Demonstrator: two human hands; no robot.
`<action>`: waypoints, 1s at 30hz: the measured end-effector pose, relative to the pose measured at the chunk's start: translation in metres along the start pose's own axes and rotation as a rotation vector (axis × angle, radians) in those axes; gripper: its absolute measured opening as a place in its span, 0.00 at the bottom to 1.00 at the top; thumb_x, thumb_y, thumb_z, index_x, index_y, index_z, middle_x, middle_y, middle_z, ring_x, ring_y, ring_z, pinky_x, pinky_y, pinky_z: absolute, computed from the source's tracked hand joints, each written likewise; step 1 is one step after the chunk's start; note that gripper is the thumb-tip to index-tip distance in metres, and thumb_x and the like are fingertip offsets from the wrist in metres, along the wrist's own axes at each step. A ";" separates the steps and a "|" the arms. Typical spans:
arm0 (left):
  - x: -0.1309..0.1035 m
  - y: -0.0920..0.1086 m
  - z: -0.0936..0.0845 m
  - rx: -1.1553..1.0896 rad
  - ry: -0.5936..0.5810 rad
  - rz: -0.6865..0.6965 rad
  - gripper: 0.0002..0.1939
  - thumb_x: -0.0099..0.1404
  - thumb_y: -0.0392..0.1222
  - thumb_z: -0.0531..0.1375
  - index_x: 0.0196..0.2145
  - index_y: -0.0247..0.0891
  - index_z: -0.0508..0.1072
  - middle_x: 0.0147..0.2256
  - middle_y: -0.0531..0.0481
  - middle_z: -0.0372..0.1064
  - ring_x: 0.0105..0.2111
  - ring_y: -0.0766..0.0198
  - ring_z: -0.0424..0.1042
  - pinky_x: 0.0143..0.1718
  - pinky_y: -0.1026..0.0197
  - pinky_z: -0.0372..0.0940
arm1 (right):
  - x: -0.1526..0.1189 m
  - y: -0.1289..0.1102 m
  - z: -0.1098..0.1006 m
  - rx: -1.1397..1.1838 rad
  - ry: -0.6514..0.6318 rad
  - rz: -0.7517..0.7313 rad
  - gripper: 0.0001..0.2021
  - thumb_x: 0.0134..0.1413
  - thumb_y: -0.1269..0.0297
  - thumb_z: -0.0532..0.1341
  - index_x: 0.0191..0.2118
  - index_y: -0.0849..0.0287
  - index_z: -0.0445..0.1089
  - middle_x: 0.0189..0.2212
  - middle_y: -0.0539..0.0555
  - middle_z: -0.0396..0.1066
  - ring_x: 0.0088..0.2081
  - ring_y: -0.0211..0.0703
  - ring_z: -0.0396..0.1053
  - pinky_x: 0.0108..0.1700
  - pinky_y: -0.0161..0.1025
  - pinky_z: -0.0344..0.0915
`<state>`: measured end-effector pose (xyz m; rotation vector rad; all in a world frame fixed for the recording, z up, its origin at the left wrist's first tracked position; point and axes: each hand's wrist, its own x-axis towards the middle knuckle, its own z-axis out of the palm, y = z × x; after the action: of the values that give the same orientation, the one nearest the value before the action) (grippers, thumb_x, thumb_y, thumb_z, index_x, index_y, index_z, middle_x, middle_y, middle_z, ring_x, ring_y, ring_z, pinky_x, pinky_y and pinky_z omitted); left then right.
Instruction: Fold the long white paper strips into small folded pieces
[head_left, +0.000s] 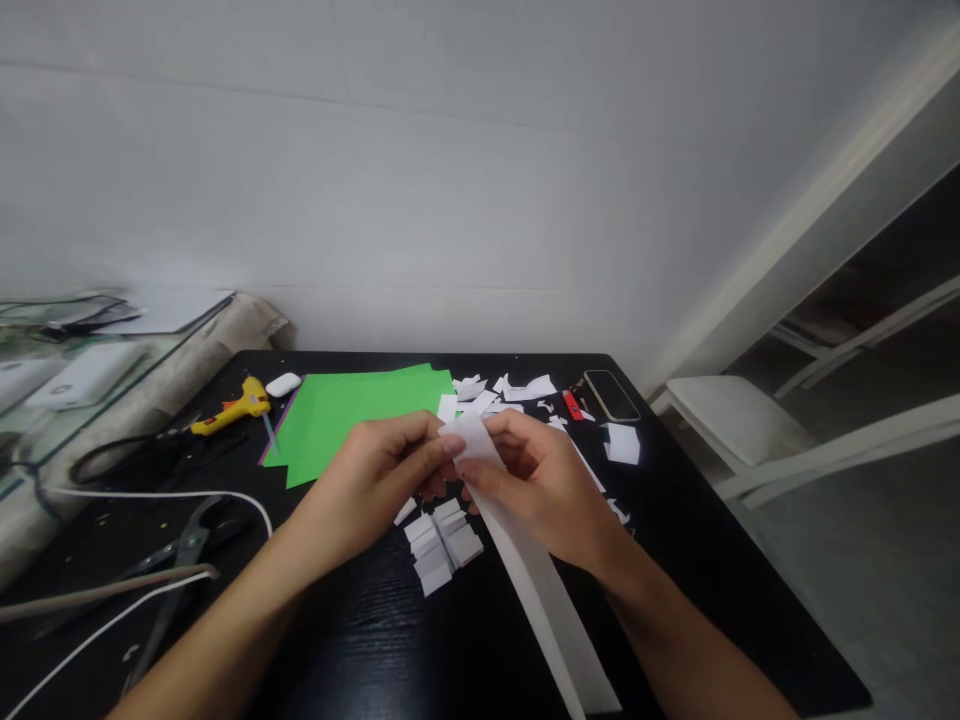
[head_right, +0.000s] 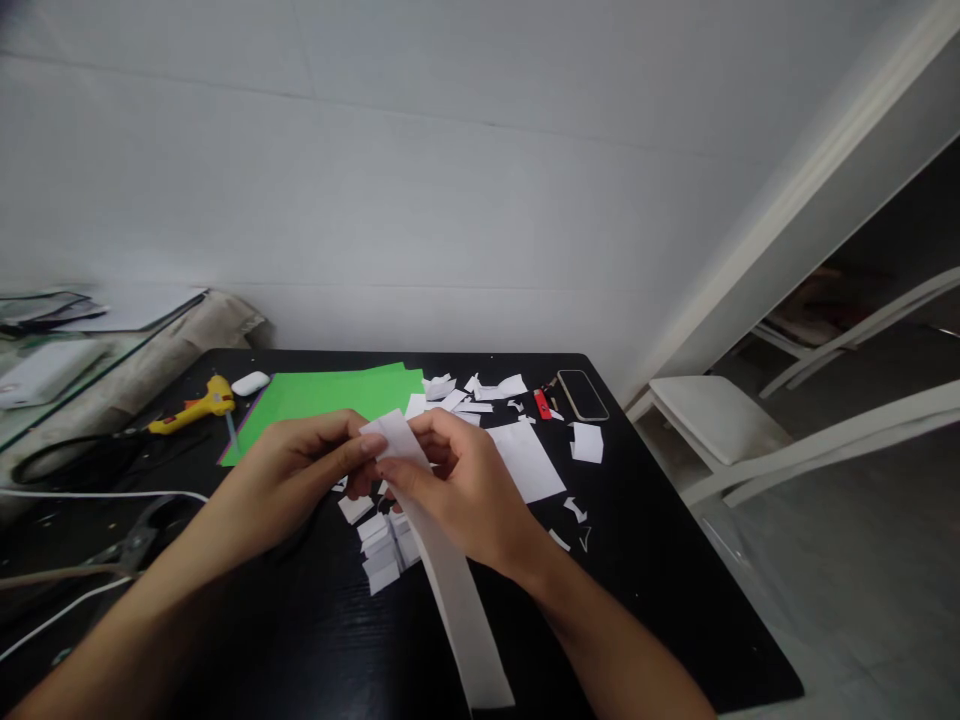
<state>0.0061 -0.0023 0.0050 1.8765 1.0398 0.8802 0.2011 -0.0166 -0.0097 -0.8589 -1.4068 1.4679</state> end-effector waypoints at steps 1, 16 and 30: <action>0.000 0.000 0.000 -0.001 -0.001 0.003 0.20 0.74 0.49 0.57 0.26 0.38 0.73 0.24 0.53 0.72 0.24 0.69 0.69 0.26 0.67 0.62 | 0.000 0.000 0.000 0.002 0.008 0.003 0.12 0.57 0.61 0.73 0.43 0.58 0.75 0.34 0.52 0.81 0.32 0.39 0.77 0.36 0.37 0.75; -0.002 -0.003 -0.005 -0.026 0.074 0.074 0.14 0.73 0.48 0.60 0.33 0.37 0.75 0.26 0.54 0.71 0.26 0.68 0.68 0.27 0.66 0.62 | 0.000 -0.008 -0.001 0.082 -0.025 0.070 0.14 0.54 0.60 0.74 0.42 0.59 0.74 0.32 0.51 0.79 0.29 0.38 0.76 0.30 0.34 0.73; -0.003 -0.002 -0.005 -0.017 -0.016 0.087 0.16 0.76 0.48 0.58 0.33 0.38 0.74 0.27 0.54 0.70 0.28 0.69 0.68 0.30 0.65 0.63 | 0.001 -0.006 0.001 0.053 0.029 0.008 0.13 0.57 0.54 0.72 0.37 0.59 0.76 0.31 0.52 0.79 0.33 0.41 0.77 0.36 0.37 0.73</action>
<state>-0.0002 -0.0027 0.0044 1.9237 0.9436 0.9195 0.2010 -0.0157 -0.0033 -0.8502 -1.3387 1.4865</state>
